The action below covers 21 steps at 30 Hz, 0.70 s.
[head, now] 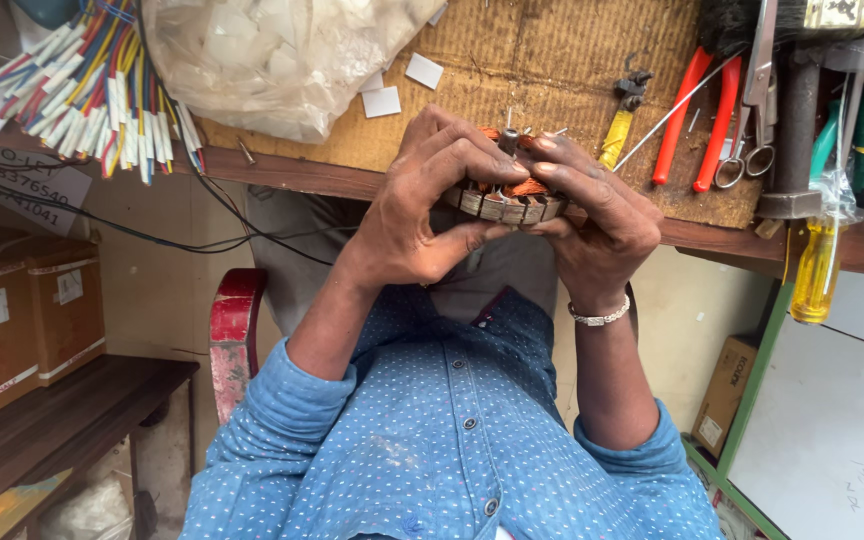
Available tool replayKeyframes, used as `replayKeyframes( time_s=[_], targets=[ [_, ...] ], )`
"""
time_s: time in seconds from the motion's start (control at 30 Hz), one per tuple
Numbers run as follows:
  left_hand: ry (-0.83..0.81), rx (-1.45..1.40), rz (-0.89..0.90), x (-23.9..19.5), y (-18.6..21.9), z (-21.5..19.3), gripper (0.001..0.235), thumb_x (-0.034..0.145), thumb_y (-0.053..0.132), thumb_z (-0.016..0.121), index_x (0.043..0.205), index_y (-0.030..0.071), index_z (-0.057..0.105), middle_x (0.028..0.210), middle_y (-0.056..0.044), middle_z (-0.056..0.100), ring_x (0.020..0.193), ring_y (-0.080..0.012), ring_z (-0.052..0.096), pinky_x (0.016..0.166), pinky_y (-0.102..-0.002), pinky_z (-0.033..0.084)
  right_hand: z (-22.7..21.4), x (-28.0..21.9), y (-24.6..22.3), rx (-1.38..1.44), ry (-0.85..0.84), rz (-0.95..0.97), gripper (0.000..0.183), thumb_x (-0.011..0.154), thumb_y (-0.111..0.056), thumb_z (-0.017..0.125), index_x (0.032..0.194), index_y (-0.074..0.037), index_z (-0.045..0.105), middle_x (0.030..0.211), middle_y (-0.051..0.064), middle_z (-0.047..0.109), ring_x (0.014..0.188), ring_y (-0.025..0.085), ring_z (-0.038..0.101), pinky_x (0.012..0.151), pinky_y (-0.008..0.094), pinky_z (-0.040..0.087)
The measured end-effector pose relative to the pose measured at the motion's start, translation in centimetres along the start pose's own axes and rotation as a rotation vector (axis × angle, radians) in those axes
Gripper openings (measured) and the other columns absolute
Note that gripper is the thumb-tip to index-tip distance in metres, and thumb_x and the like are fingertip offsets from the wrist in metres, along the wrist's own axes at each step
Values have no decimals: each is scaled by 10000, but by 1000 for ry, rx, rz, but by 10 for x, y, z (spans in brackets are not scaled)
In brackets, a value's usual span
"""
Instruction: The person is repairing an electrical component, likely a motor armature, by inserting small white insulating pieces into slots between copper windings. They use a green screwdriver to adjust and secure the windings and occasionally handle small white pieces from a plastic bag on the workbench.
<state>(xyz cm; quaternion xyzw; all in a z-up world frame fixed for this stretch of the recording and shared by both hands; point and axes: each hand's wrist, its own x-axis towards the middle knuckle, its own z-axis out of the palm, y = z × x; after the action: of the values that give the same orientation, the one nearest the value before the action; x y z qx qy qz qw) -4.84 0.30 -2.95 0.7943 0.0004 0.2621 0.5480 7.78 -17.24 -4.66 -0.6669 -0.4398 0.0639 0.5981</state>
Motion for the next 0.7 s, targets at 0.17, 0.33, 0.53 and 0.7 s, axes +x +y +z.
replayKeyframes(
  time_s=[0.17,0.33,0.53,0.7],
  targets=[
    [10,54,11,0,4,0,431,782,120,843,1177,102,671,1166,-47,666,1190,-272,562,1080,-397,469,0,-1,4,27,2,-7,495,891,-385,807,1189,0,721,1241,189,738,1226,320,713,1121,435,568],
    [125,127,81,-6,2,15,417,844,219,859,1197,120,660,1175,-40,667,1158,-256,592,1018,-393,464,-3,0,6,20,-28,-28,514,889,-410,793,1193,-3,718,1253,185,737,1253,327,702,1150,447,553],
    [215,184,142,-10,-4,26,385,914,300,813,1223,131,659,1152,-26,656,1108,-258,591,987,-404,475,-5,2,4,-27,-53,-15,499,882,-409,804,1192,-27,724,1273,177,732,1296,338,676,1129,432,564],
    [274,206,185,-10,-8,32,378,909,321,806,1213,143,669,1134,-17,661,1067,-253,598,958,-401,477,-4,3,4,-41,-51,-19,490,888,-407,811,1193,-33,721,1283,179,728,1303,342,672,1133,434,564]
  ],
)
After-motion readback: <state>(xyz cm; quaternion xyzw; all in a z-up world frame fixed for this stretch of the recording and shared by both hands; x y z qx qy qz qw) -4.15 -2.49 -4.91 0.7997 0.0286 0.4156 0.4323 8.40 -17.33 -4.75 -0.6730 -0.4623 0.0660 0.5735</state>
